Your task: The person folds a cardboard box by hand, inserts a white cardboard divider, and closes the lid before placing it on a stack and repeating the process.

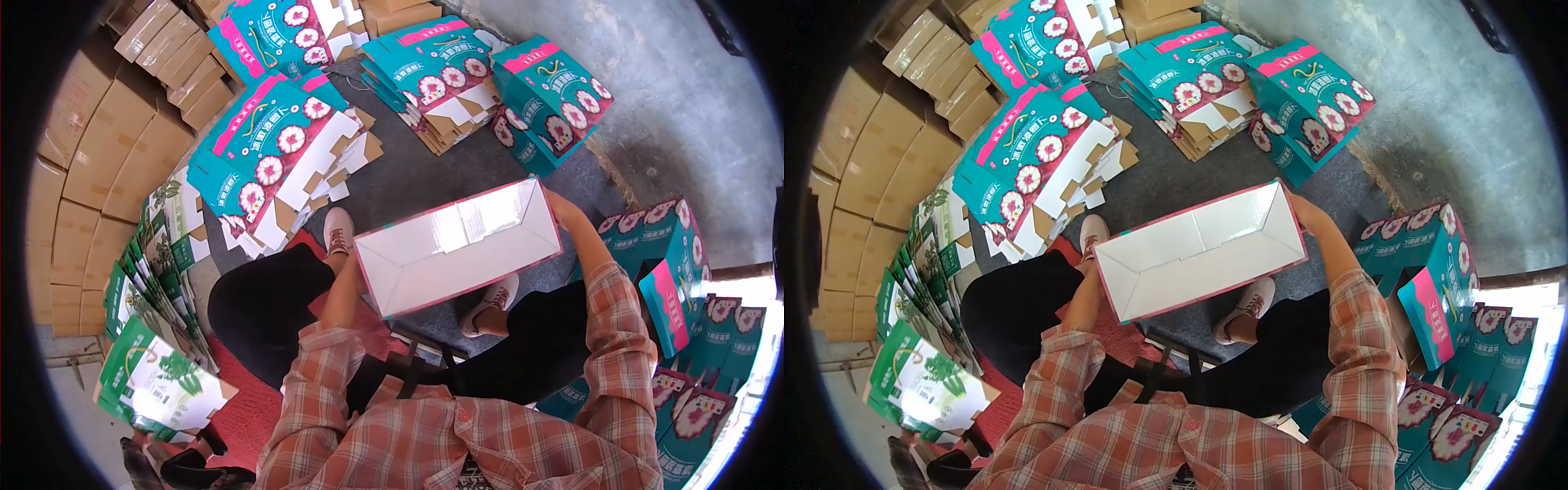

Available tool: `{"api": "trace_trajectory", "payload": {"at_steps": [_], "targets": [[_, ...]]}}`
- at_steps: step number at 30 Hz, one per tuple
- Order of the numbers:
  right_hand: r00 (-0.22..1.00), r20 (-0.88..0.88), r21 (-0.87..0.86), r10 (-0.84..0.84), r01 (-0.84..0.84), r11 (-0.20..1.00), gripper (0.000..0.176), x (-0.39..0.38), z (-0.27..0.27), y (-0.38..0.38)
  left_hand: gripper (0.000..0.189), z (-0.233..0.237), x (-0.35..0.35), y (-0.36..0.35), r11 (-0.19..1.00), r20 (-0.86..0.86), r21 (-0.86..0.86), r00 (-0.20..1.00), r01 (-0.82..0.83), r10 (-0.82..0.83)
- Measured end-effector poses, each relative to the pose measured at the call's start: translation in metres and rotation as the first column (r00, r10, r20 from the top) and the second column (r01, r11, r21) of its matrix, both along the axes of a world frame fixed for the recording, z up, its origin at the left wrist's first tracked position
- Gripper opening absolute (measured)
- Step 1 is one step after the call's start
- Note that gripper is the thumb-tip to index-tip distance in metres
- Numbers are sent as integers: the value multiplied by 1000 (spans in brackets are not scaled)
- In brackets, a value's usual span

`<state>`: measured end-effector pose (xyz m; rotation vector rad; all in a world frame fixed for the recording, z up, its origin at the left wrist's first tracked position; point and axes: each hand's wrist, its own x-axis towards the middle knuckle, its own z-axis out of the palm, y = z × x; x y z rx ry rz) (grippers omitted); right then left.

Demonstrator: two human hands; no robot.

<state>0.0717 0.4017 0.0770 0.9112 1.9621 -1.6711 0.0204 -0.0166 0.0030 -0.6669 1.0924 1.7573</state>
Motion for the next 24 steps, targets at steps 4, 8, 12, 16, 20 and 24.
{"api": "trace_trajectory", "payload": {"at_steps": [4, 8, 12, 16, 20, 24], "targets": [[989, -131, -177, 65, -88, 980, 79, -4, 11, 11, 53, 19, 9, -5, 1000, -162, 13, 987, 12, -10], [983, -181, -144, 6, -33, 989, 83, 5, 57, 17, 53, 40, 7, -1, 989, -391, 130, 913, -69, 115], [980, -199, -44, 8, -17, 999, 90, 19, 66, 12, 61, 56, 9, 5, 951, -680, 261, 668, -166, 303], [974, -201, -5, -109, 110, 994, 88, 32, 35, 5, 59, 28, 18, 8, 901, -667, 212, 618, -378, 416], [992, -123, -327, -22, -20, 945, 82, 34, 13, 6, 56, 32, 29, 1, 953, -483, 146, 822, -264, 302], [998, -63, -409, -4, -22, 912, 80, 28, -8, 6, 57, 16, 24, 0, 961, -437, 132, 856, -241, 275]]}}
